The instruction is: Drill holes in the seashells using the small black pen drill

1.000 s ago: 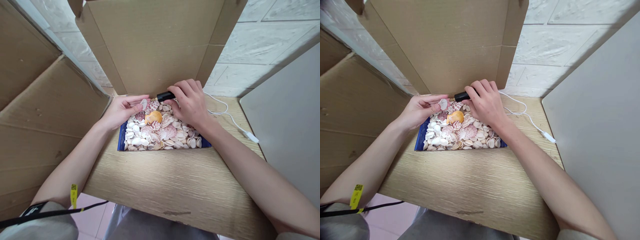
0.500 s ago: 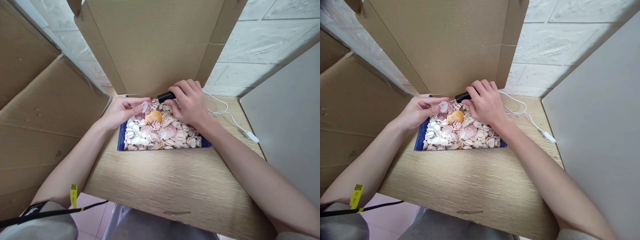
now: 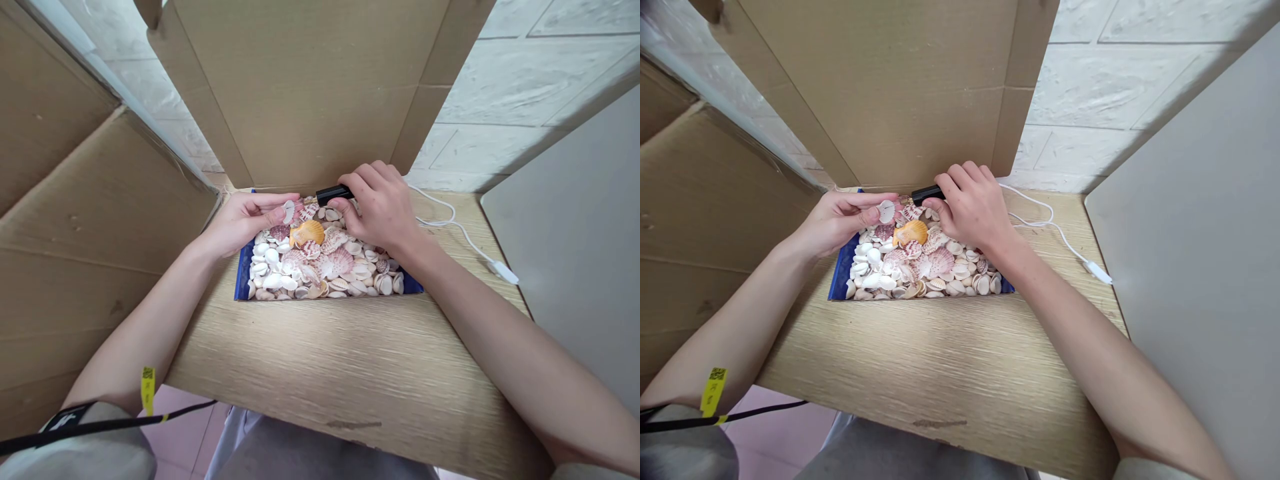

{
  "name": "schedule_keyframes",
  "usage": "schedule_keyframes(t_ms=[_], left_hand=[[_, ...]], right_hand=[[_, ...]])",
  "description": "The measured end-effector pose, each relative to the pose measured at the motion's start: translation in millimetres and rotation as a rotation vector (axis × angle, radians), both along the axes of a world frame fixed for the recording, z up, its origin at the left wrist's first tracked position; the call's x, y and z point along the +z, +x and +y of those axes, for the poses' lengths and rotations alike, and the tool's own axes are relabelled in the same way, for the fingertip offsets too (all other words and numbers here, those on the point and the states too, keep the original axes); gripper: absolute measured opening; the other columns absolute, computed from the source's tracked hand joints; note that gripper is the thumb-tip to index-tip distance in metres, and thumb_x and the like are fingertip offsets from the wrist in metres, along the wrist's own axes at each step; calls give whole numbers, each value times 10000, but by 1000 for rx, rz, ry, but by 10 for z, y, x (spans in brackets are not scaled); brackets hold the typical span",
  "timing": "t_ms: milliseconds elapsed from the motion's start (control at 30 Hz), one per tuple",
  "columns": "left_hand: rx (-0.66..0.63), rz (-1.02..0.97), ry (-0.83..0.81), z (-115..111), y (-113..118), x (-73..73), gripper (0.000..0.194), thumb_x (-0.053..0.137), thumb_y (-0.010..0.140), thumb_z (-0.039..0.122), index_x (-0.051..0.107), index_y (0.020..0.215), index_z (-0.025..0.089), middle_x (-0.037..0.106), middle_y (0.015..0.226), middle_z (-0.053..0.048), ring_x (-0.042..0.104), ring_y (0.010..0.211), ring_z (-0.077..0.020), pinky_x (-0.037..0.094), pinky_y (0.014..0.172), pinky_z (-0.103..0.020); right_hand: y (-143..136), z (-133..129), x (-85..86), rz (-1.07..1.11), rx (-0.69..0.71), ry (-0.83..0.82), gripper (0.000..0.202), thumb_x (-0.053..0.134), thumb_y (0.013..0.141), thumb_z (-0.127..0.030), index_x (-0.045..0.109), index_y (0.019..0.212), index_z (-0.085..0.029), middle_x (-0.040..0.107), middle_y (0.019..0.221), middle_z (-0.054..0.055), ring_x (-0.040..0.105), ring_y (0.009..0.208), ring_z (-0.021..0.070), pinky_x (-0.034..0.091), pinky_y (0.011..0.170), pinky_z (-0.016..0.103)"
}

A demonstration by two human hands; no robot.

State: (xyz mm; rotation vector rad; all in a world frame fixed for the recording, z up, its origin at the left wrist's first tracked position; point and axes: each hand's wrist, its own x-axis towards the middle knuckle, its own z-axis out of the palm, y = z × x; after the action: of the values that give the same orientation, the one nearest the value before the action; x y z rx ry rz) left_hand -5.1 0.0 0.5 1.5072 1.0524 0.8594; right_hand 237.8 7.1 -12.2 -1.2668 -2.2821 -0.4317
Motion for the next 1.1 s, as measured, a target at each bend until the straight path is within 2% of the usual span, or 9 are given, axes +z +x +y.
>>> schedule_keyframes(t_ms=[167, 567, 667, 733, 867, 1033, 1100], left_hand=[[15, -23, -5, 2, 7, -9, 384, 749, 755, 374, 706, 1111, 238, 738, 1083, -68, 707, 947, -231, 573, 843, -348], [10, -6, -7, 2, 4, 5, 401, 757, 745, 380, 712, 1110, 221, 737, 1076, -99, 702, 972, -251, 556, 881, -368], [-20, -2, -12, 1, -12, 13, 390, 756, 746, 372, 715, 1104, 224, 740, 1067, -93, 705, 959, -261, 566, 861, -382], [-31, -9, -10, 2, -23, 14, 388, 763, 736, 371, 719, 1095, 230, 742, 1061, -89, 705, 955, -266, 571, 854, -389], [-13, -80, 1, -3, -19, 10, 360, 768, 730, 355, 726, 1072, 251, 741, 1070, -70, 694, 1002, -255, 550, 917, -392], [24, -97, 9, -12, 14, -4, 361, 756, 749, 361, 719, 1088, 242, 726, 1115, -71, 671, 1058, -257, 519, 968, -397], [34, -88, 14, -6, 17, -14, 371, 749, 758, 366, 713, 1103, 234, 718, 1133, -76, 670, 1060, -254, 518, 967, -386]], right_hand=[[12, -5, 20, 2, 34, 46, 480, 281, 953, -521, 560, 1119, -166, 608, 1034, 108, 496, 957, 264, 355, 806, 408], [21, 2, 15, 37, 44, 88, 395, 297, 971, -438, 556, 1143, -194, 616, 1090, 106, 497, 1018, 266, 350, 845, 432], [9, -3, 20, 22, 29, 38, 415, 318, 959, -466, 587, 1083, -175, 635, 1017, 105, 523, 946, 255, 362, 791, 388], [-4, -14, 27, 4, 15, -49, 441, 316, 954, -475, 613, 1009, -154, 645, 916, 98, 545, 840, 229, 351, 697, 340], [-26, -50, 43, 2, -9, -186, 515, 239, 963, -480, 637, 914, -157, 655, 799, 72, 544, 667, 174, 250, 565, 306], [-12, -62, 29, 26, 11, -149, 573, 314, 902, -647, 616, 969, -164, 672, 784, 56, 550, 665, 167, 228, 559, 294], [2, -51, 16, 16, 36, -97, 557, 332, 906, -642, 602, 985, -162, 668, 804, 58, 553, 696, 169, 247, 571, 293]])
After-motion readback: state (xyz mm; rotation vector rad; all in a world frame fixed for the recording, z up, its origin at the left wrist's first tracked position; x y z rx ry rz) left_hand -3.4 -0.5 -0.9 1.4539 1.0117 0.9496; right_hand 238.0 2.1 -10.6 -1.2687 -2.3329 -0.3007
